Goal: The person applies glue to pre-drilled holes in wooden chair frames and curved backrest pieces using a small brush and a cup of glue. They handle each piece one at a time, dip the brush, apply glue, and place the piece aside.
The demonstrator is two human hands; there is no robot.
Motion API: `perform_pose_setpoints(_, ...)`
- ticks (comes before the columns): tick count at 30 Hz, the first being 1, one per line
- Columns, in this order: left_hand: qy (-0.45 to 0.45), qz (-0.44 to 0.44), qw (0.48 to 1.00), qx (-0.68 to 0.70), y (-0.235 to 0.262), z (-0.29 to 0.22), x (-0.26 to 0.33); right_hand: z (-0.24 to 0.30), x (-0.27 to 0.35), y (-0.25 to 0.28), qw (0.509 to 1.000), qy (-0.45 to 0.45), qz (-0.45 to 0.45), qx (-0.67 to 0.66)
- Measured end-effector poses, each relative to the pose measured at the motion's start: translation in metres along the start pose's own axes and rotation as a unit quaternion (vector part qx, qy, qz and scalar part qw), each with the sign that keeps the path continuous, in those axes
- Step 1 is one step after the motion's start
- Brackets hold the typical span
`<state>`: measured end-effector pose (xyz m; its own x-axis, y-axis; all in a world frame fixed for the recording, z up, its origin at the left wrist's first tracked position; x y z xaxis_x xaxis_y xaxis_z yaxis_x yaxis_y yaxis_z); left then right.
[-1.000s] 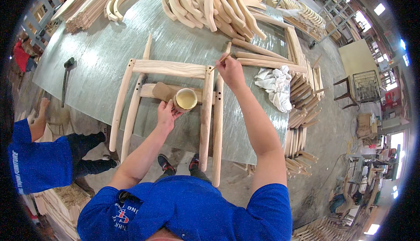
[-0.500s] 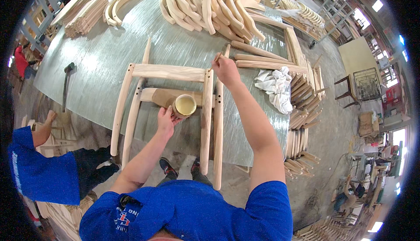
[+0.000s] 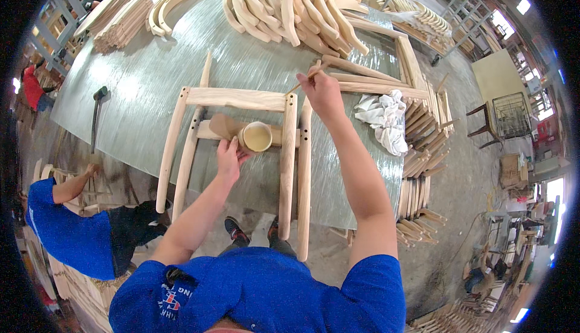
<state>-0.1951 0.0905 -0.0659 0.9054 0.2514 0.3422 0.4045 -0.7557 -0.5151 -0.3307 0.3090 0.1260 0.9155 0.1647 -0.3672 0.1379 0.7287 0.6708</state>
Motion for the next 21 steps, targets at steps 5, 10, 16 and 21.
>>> perform_pose_setpoints(5, -0.031, 0.018, 0.999, -0.023, -0.026, -0.017, -0.007, 0.015, 0.039, -0.003, 0.989, -0.043, 0.064, -0.125)
perform_pose_setpoints(10, -0.066, 0.071, 0.995, -0.011, -0.069, -0.033, 0.006, -0.024, 0.073, -0.002, 0.935, -0.183, 0.047, -0.300)
perform_pose_setpoints(16, -0.003, 0.065, 0.998, 0.011, -0.067, -0.020, 0.005, -0.048, 0.103, 0.009, 0.792, -0.235, -0.025, -0.562)
perform_pose_setpoints(21, 0.025, 0.058, 0.998, 0.025, -0.071, -0.004, 0.003, -0.061, 0.122, 0.007, 0.756, -0.263, -0.070, -0.595)
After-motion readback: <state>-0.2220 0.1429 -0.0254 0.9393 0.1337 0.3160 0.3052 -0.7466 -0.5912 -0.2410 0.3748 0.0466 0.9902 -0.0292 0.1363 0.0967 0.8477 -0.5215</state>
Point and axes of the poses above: each hand's wrist, its own x-axis away from the middle knuckle, its own y-axis out of the back of the hand, z = x × y, the point moved 8 cm from there along -x, towards the middle knuckle, and after that the axes turned 4 degrees about x, right-handed, at the moved point
